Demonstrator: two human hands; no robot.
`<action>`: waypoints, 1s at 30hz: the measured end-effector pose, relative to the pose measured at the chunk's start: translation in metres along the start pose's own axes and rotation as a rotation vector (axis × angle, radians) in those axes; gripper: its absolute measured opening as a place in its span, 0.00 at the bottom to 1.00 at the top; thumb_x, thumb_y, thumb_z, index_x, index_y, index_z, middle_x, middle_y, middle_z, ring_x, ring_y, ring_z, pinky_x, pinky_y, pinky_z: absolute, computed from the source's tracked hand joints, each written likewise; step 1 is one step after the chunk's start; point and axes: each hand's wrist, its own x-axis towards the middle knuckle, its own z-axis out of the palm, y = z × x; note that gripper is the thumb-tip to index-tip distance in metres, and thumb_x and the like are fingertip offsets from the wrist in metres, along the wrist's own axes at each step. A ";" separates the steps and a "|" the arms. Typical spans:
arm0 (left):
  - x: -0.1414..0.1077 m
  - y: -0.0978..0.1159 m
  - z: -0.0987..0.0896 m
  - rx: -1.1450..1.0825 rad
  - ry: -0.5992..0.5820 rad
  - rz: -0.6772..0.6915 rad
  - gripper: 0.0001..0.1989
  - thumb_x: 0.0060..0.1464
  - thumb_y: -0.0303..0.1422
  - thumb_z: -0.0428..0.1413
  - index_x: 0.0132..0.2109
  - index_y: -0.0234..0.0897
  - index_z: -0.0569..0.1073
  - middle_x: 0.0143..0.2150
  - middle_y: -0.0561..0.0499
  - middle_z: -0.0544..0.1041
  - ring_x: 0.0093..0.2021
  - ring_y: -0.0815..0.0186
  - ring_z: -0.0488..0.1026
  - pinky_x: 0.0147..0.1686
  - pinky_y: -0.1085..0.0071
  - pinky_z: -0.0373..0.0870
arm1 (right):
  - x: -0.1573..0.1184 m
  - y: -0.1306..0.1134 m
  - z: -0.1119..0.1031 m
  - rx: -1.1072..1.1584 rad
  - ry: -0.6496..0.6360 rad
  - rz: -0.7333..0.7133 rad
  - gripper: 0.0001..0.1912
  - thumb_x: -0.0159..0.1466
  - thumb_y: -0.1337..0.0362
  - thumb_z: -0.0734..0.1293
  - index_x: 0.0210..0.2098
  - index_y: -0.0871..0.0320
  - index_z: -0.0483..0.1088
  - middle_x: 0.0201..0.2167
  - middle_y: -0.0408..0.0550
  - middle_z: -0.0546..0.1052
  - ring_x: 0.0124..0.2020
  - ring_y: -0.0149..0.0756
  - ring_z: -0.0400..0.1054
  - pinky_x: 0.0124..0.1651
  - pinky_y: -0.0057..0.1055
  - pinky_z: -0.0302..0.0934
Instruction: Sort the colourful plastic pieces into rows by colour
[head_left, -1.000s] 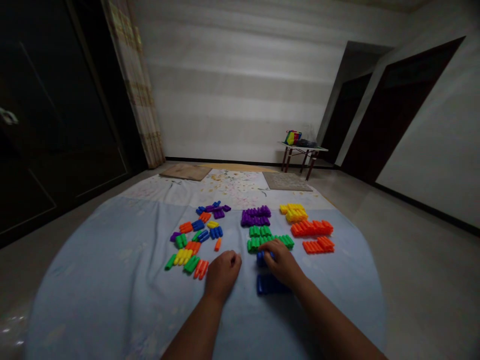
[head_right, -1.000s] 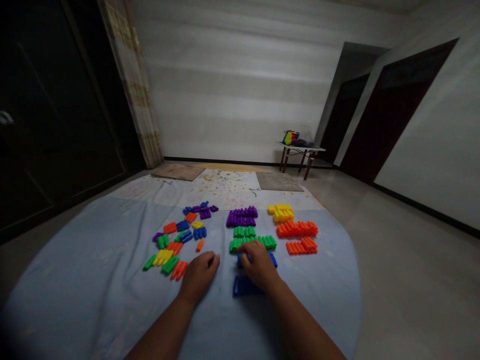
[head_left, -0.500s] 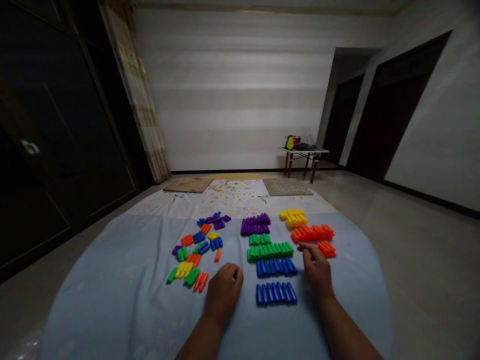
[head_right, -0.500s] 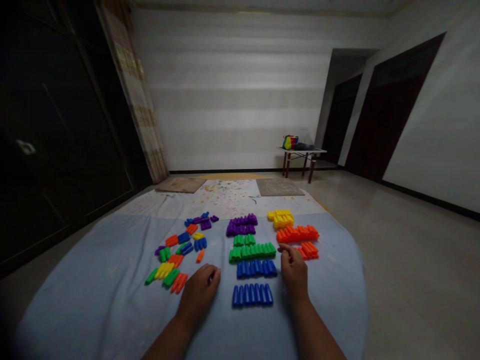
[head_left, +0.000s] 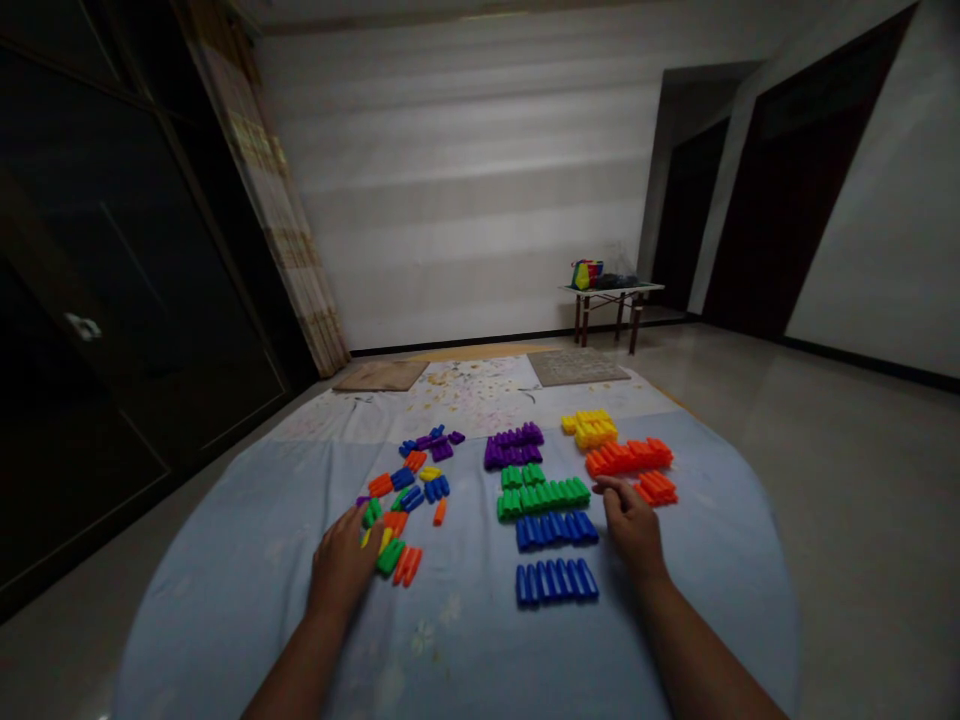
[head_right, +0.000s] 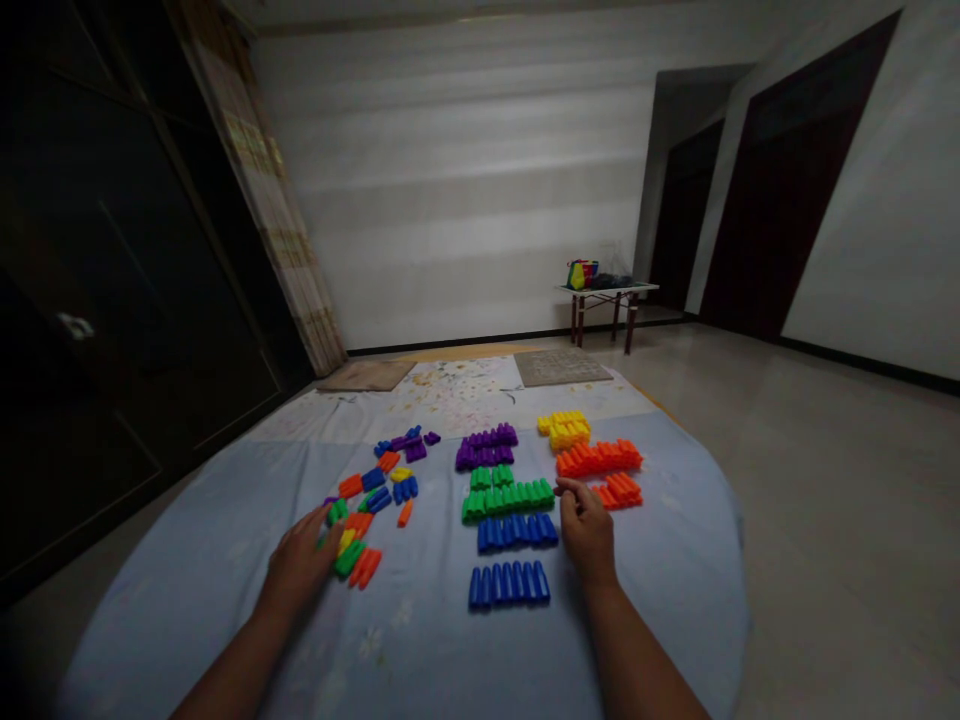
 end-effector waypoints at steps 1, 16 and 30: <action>0.000 -0.007 0.006 0.003 -0.024 0.014 0.24 0.55 0.41 0.41 0.54 0.34 0.65 0.57 0.44 0.67 0.57 0.60 0.62 0.57 0.63 0.56 | 0.000 0.000 0.000 -0.005 -0.002 -0.003 0.15 0.56 0.58 0.58 0.36 0.59 0.72 0.32 0.49 0.77 0.34 0.37 0.69 0.38 0.33 0.62; -0.021 0.059 0.033 -0.160 -0.028 0.103 0.25 0.55 0.40 0.42 0.55 0.31 0.65 0.58 0.40 0.65 0.60 0.59 0.59 0.59 0.59 0.54 | 0.000 0.001 0.002 -0.017 -0.037 0.011 0.16 0.57 0.58 0.57 0.37 0.59 0.72 0.33 0.49 0.76 0.32 0.36 0.69 0.37 0.32 0.61; 0.020 0.020 -0.005 -0.009 -0.015 -0.029 0.17 0.49 0.34 0.48 0.45 0.34 0.72 0.47 0.39 0.74 0.47 0.50 0.69 0.44 0.53 0.64 | 0.002 0.001 0.004 0.057 -0.022 0.072 0.16 0.56 0.57 0.58 0.36 0.59 0.72 0.33 0.50 0.77 0.35 0.39 0.69 0.38 0.33 0.62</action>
